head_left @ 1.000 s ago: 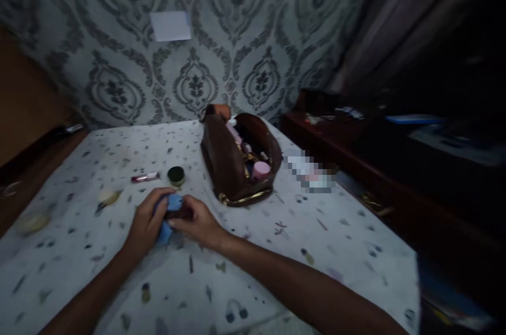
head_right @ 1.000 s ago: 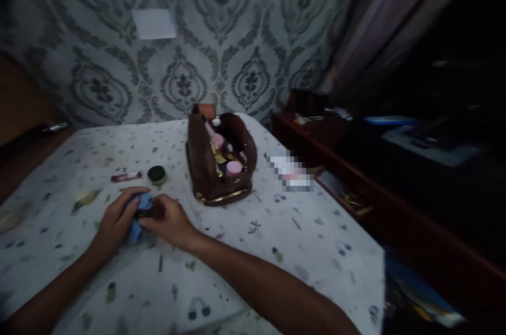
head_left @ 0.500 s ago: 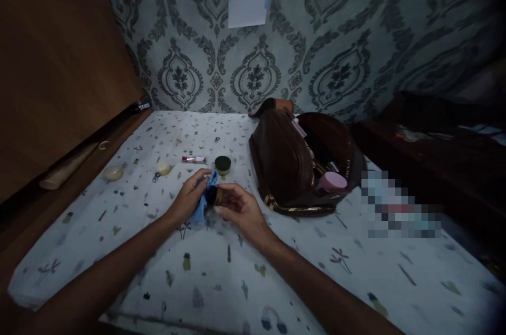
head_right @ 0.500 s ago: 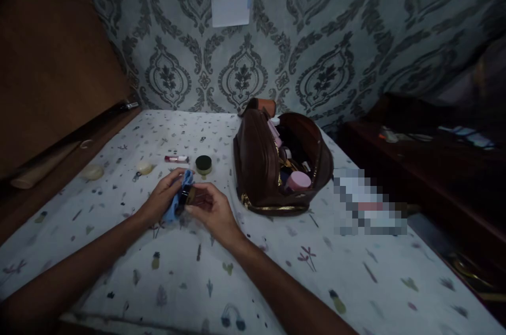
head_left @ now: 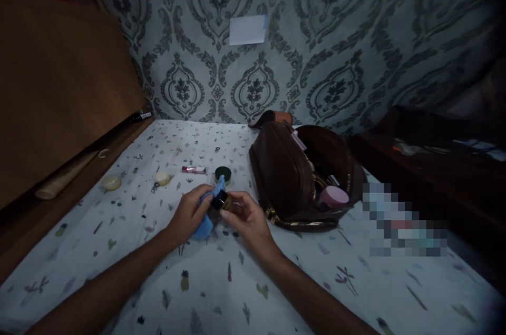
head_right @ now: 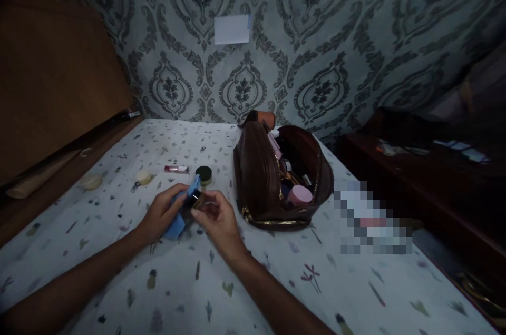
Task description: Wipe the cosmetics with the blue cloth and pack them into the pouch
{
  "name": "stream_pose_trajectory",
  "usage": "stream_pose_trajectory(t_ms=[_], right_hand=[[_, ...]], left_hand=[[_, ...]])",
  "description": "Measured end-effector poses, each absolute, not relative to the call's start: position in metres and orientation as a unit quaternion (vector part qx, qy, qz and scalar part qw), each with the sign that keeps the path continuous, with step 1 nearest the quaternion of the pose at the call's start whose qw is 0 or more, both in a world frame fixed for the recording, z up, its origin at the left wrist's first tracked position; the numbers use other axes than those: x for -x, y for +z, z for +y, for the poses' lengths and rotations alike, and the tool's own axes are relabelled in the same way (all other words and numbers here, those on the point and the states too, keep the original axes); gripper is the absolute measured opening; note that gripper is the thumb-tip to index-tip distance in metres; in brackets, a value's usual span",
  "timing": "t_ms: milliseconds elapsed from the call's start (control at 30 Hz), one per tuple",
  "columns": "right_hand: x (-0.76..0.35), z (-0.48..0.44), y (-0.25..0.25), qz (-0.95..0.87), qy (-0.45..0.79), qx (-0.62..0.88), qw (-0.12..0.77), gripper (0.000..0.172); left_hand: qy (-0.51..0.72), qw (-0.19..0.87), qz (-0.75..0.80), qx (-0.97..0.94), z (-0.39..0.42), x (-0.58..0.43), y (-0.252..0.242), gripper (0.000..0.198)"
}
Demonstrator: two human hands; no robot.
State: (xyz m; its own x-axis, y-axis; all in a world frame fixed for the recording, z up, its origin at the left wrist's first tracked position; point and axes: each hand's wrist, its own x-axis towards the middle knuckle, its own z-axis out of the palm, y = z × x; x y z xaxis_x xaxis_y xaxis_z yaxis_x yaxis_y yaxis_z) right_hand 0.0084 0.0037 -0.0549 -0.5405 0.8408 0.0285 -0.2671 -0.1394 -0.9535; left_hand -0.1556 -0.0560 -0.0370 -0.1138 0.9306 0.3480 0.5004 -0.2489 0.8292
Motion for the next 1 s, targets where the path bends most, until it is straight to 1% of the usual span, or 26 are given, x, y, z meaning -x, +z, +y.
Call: stream_pose_trajectory(t_ms=[133,200,300,367,500,633,733,833,1000], right_hand=[[-0.01,0.005,-0.055,-0.538,0.682,0.287,0.404,0.044],[-0.009,0.006,-0.056,-0.527,0.683,0.299,0.407,0.047],[-0.008,0.009,-0.057,-0.472,0.718,0.297,0.417,0.054],[-0.008,0.009,-0.056,-0.424,0.756,0.278,0.415,0.053],[-0.01,0.01,-0.053,-0.37,0.809,0.251,0.382,0.041],[-0.012,0.009,-0.048,-0.355,0.849,0.229,0.319,0.042],[-0.013,0.005,-0.044,-0.36,0.857,0.22,0.295,0.043],[-0.013,0.002,-0.043,-0.377,0.844,0.226,0.307,0.045],[-0.011,0.003,-0.05,-0.42,0.791,0.247,0.37,0.046]], left_hand=[[0.506,0.175,0.531,-0.657,-0.056,0.159,-0.04,0.029],[0.512,0.166,0.51,-0.671,-0.056,0.16,-0.041,0.029],[0.511,0.167,0.484,-0.691,-0.056,0.161,-0.042,0.03],[0.51,0.165,0.478,-0.696,-0.056,0.161,-0.043,0.03],[0.52,0.151,0.495,-0.68,-0.055,0.164,-0.046,0.031],[0.542,0.142,0.525,-0.64,-0.054,0.165,-0.048,0.023],[0.535,0.167,0.566,-0.605,-0.055,0.165,-0.045,0.018],[0.529,0.198,0.6,-0.566,-0.056,0.164,-0.04,0.02],[0.537,0.225,0.6,-0.549,-0.057,0.161,-0.036,0.02]])
